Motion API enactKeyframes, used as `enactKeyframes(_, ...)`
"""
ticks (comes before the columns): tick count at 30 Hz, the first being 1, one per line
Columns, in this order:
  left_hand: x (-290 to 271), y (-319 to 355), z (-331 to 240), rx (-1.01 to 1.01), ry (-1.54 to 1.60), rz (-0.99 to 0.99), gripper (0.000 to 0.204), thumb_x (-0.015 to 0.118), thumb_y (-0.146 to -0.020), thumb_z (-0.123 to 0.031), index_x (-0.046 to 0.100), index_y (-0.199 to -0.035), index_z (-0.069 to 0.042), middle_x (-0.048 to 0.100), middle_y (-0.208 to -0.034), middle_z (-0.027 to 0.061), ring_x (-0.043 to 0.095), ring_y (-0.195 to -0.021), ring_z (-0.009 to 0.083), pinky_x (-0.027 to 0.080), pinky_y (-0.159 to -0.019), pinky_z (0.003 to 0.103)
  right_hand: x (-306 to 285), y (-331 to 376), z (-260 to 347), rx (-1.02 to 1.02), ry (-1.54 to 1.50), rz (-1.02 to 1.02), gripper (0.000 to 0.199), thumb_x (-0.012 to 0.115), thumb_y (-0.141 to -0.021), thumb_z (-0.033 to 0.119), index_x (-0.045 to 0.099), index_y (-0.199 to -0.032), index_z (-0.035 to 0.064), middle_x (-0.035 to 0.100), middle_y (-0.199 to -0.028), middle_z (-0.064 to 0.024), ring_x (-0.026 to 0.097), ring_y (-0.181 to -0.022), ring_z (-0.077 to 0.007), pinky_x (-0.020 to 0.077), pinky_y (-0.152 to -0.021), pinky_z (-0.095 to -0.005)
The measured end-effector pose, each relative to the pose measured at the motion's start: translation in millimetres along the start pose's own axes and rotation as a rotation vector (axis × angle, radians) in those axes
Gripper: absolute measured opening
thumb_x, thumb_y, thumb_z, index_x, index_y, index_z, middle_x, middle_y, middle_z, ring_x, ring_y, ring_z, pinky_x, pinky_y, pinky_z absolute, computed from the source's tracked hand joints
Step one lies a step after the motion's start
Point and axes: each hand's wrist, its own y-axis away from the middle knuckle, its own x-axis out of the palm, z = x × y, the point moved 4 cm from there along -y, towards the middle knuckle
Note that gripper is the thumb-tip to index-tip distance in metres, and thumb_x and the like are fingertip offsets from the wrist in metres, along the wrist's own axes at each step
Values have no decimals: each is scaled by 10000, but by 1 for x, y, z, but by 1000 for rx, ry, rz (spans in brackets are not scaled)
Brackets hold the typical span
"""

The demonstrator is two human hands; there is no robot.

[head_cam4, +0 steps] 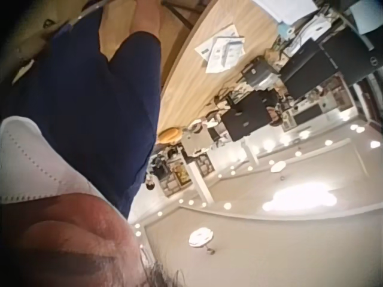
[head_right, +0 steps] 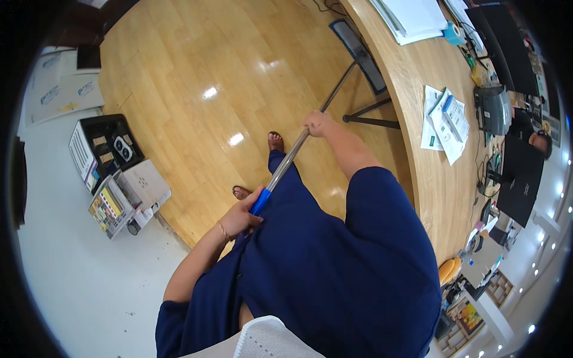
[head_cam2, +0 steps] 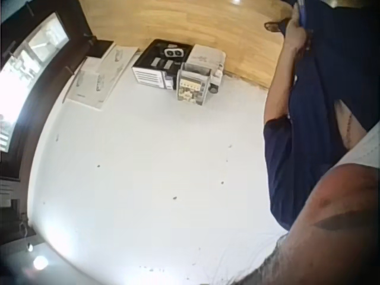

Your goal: The person mops the floor throughout an office using a flat mop.

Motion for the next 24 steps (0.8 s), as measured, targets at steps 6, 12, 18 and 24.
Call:
enactKeyframes(6,-26,69,32,-119,418,-47,526,510,-839,-124,354,-1341,-107,457,-661,-7,399,-419,64,302,-325,207,40,-19,72,-90,46,-52,93,470,-665,108,560,-652,90,557,-746,-130,514,-821,-330,429,-690,-446)
enactKeyframes(12,-61,257,121,-315,348,-397,426,536,-839,-114,474,-1260,-81,527,-687,-15,447,-490,42,334,-386,171,78,2,299,-72,-39,205,119,568,-661,198,650,-681,114,609,-755,-149,599,-751,-327,473,-634,-457)
enactKeyframes(18,-36,420,136,-554,485,-485,436,510,-854,-100,440,-1283,-71,589,-819,47,533,-661,105,432,-557,228,74,31,444,-333,-197,329,178,637,-640,217,633,-762,88,598,-819,-112,551,-857,-307,418,-632,-503)
enactKeyframes(24,-11,345,116,-333,704,-629,404,488,-841,-22,446,-1241,15,556,-1087,121,547,-942,170,434,-831,254,66,-5,385,-425,-111,342,134,617,-643,177,627,-737,82,607,-843,-105,543,-886,-311,404,-595,-528)
